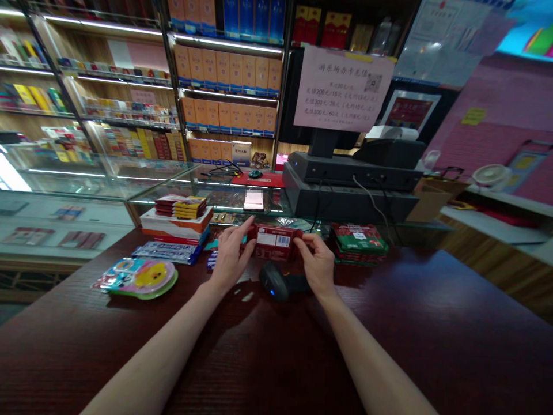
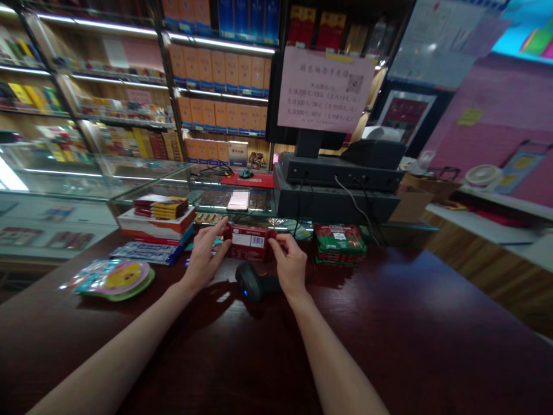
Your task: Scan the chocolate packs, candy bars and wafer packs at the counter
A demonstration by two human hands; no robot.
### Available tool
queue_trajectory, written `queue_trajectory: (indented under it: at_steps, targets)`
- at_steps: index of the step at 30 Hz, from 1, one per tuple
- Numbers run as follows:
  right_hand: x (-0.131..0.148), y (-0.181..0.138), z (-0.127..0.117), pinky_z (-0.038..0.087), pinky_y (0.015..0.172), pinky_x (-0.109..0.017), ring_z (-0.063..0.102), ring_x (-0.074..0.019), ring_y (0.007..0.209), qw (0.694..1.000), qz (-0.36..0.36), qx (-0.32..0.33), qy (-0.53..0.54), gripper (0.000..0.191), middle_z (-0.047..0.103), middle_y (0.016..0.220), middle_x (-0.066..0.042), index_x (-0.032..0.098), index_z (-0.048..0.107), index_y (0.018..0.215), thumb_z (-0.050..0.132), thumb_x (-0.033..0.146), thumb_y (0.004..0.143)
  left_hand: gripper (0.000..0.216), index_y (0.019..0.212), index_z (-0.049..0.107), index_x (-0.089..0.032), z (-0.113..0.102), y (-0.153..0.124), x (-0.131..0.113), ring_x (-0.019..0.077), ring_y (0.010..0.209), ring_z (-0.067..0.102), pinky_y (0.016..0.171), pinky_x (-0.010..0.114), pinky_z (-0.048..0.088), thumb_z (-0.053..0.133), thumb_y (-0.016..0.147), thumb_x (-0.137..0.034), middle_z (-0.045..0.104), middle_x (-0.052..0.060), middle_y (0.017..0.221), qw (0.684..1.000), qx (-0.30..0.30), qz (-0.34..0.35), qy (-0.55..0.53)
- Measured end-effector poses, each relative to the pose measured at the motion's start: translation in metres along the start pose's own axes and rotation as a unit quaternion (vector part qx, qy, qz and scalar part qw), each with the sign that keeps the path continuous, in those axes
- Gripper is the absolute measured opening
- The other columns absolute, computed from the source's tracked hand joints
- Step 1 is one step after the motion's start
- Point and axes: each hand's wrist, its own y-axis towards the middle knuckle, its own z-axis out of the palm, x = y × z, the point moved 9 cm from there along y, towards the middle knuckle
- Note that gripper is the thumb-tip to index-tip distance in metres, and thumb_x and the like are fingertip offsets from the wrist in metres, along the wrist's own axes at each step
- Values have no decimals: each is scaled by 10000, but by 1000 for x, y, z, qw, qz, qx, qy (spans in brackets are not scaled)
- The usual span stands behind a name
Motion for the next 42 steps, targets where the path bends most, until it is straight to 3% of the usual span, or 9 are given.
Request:
queue_trajectory:
  at_steps: [4, 9, 15, 22, 35, 42]
  targets:
    - [-3, 2, -4, 482, 725, -277, 632, -171, 736, 1000, 8, -14, 20, 267, 700, 788, -4, 206, 663, 871, 674, 473, 872, 865, 1612, 149, -294, 2, 3, -12, 280, 1270, 468, 1105, 492, 402, 646, 904, -275, 562, 99, 1385, 995, 79, 52, 8]
    - [2, 2, -4, 487, 731, -279, 633, -170, 730, 999, 8, -10, 33, 253, 700, 786, -4, 207, 663, 865, 678, 459, 872, 964, 1618, 82, -306, -1, 4, -19, 307, 1324, 436, 1157, 527, 364, 690, 870, -291, 515, 111, 1403, 987, 106, 96, 76]
    - [14, -4, 3, 480, 709, -269, 634, -166, 729, 1000, 2, 6, 29, 213, 707, 803, -5, 209, 665, 872, 666, 422, 887, 1007, 1613, 99, -279, 1, 1, -19, 330, 1290, 448, 1151, 558, 363, 736, 837, -353, 522, 130, 1322, 980, 94, 104, 141]
    - [12, -5, 8, 472, 694, -270, 626, -162, 710, 999, 11, 23, 31, 204, 693, 794, 2, 211, 665, 867, 664, 414, 885, 916, 1566, 262, -267, 2, -2, -14, 316, 1224, 477, 1157, 575, 346, 743, 788, -288, 539, 108, 1256, 979, 88, 76, 170]
    - [7, -7, 15, 527, 825, -316, 691, -201, 907, 997, 6, 64, 50, 308, 760, 1046, -57, 206, 704, 1120, 573, 422, 944, 853, 1505, 340, -244, -5, -4, -12, 364, 1432, 350, 1194, 574, 308, 763, 765, -264, 371, 170, 1513, 980, 62, 82, 168]
    - [-7, -9, 25, 541, 859, -339, 705, -202, 907, 991, 36, 115, 51, 412, 759, 1011, -52, 208, 637, 1275, 554, 447, 950, 872, 1522, 296, -221, -2, -4, -6, 325, 1427, 399, 1239, 564, 233, 743, 776, -286, 460, 148, 1500, 980, 78, 85, 163]
